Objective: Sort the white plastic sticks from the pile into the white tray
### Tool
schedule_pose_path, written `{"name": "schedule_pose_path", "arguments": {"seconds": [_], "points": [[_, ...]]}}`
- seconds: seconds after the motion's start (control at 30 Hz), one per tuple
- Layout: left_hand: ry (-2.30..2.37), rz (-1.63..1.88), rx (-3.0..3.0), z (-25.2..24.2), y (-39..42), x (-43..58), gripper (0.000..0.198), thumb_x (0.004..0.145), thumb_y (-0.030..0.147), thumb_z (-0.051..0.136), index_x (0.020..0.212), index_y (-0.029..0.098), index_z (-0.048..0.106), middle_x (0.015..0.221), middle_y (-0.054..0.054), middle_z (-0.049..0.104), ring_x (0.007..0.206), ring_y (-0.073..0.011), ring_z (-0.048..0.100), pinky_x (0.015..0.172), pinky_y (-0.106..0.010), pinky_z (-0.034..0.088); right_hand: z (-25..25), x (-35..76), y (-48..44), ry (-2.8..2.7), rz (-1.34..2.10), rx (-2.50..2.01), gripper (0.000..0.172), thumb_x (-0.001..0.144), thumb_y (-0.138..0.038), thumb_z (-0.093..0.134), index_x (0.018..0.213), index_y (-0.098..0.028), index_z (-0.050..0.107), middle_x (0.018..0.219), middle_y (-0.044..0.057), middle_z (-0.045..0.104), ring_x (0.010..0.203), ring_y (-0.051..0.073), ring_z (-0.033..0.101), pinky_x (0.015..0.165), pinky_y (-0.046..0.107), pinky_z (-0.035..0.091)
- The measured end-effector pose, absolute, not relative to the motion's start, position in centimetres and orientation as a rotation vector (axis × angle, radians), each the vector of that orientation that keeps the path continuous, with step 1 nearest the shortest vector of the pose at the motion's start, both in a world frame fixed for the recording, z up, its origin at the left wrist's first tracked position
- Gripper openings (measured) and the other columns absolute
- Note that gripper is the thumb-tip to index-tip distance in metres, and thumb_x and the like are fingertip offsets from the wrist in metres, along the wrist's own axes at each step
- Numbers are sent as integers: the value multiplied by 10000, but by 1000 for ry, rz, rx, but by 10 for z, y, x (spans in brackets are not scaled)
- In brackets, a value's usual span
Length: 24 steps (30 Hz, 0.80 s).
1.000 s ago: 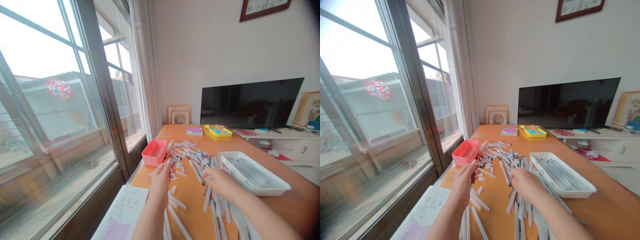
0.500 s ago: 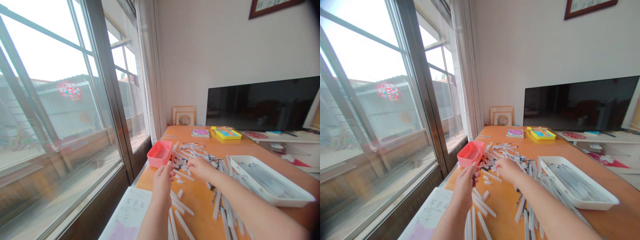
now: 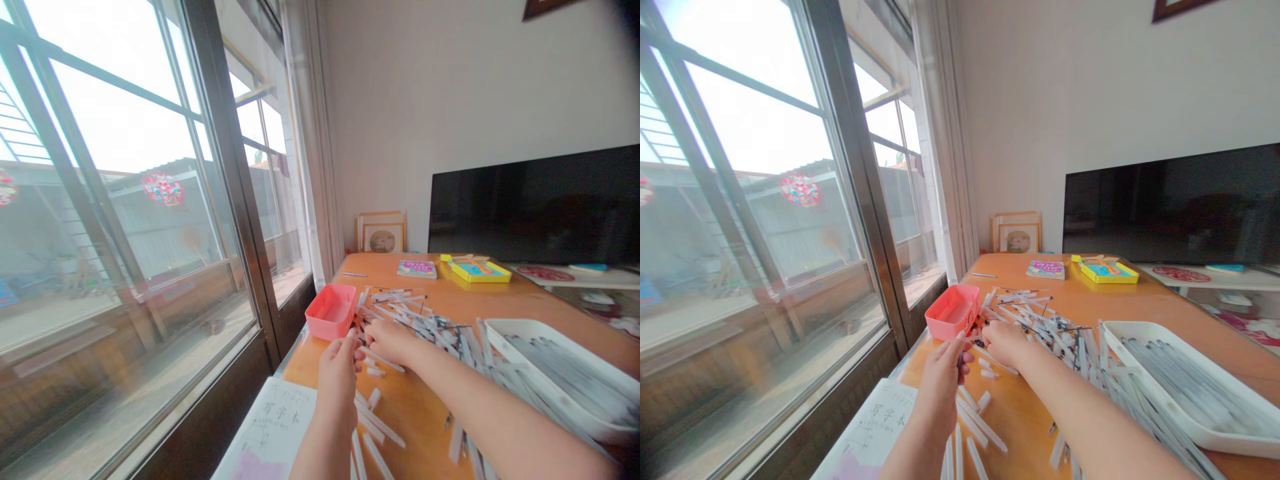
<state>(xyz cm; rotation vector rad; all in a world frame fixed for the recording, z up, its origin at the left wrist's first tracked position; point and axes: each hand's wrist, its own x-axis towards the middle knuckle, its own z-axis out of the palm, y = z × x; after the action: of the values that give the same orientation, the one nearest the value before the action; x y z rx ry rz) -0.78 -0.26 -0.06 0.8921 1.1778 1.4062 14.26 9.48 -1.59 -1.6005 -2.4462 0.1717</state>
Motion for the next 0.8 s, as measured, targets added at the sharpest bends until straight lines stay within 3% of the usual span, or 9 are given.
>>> {"name": "schedule_pose_path", "arguments": {"seconds": [0.23, 0.4, 0.5, 0.63, 0.8], "points": [[1181, 1382, 889, 5, -9, -6, 360, 787, 455, 642, 875, 112, 707, 719, -49, 624, 560, -90, 466, 524, -229, 299, -18, 138, 103, -2434, 248, -1593, 70, 767, -175, 648, 782, -191, 714, 904, 68, 721, 796, 209, 638, 624, 278, 321], [1185, 1348, 905, 5, -9, -3, 368, 790, 462, 632, 857, 107, 704, 716, -57, 627, 556, -97, 474, 519, -238, 299, -13, 145, 89, -2274, 356, -1584, 54, 780, -198, 621, 761, -186, 671, 769, 33, 689, 713, 162, 584, 597, 262, 296], [1149, 1307, 951, 5, -12, 1, 385, 805, 478, 621, 902, 113, 695, 724, -51, 631, 567, -100, 479, 532, -240, 306, -8, 156, 70, -2161, 450, -1549, 82, 806, -219, 575, 784, -186, 648, 722, 6, 667, 690, 143, 571, 598, 243, 342], [1078, 1197, 1032, 6, -19, 11, 389, 793, 485, 637, 883, 110, 687, 721, -63, 645, 580, -115, 495, 542, -254, 308, 5, 181, 32, -1978, 666, -1475, 219, 889, -272, 474, 1001, -185, 642, 804, 12, 697, 712, 143, 634, 623, 240, 449], [925, 1069, 1137, 6, -32, 24, 390, 830, 495, 620, 900, 117, 686, 746, -64, 660, 594, -109, 482, 583, -264, 318, 26, 212, -26, -1403, 1118, -1280, 317, 848, -478, 643, 932, -172, 646, 836, 48, 701, 779, 175, 663, 710, 291, 521]]}}
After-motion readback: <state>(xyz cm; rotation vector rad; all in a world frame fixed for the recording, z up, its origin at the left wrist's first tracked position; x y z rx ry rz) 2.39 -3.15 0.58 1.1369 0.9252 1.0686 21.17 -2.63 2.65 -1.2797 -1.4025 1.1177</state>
